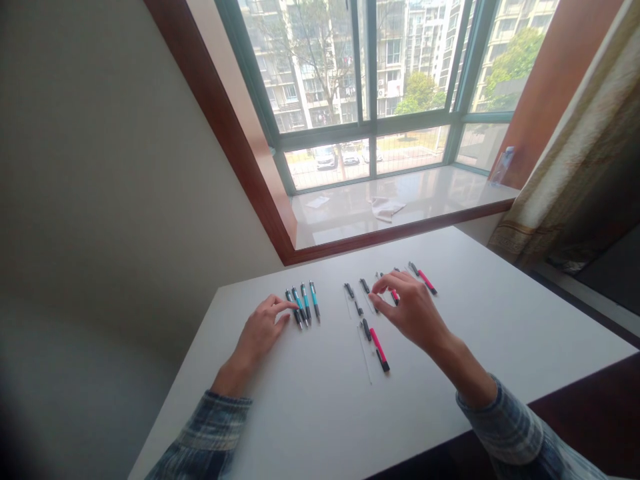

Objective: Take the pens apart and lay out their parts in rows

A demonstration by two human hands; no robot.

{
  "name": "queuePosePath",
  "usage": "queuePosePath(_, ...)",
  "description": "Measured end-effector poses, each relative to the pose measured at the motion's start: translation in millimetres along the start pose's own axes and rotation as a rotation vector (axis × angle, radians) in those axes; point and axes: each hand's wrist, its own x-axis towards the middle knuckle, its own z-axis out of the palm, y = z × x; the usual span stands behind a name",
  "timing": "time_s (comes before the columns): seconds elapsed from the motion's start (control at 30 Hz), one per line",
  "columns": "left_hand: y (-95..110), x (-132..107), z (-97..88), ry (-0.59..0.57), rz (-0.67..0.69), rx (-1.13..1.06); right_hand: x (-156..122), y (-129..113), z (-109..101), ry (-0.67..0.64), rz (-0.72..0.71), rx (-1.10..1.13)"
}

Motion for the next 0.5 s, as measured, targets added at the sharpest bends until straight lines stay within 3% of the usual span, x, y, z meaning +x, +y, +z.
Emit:
queuePosePath(0.1,-2,2,-1.7,-0.014,0.021,-0.016,9,11,-3,-0.144,-0.061,-0.017)
queuePosePath(0.27,-12,4,-7.2,-0.060,0.050,-0.064,-16,17,10,-0.382,-0.061,-0.089)
queuePosePath(0.5,-19,7,-14.6,-0.175,0.121,-0.144,-38,6,20,-0.486,0.026,-0.135)
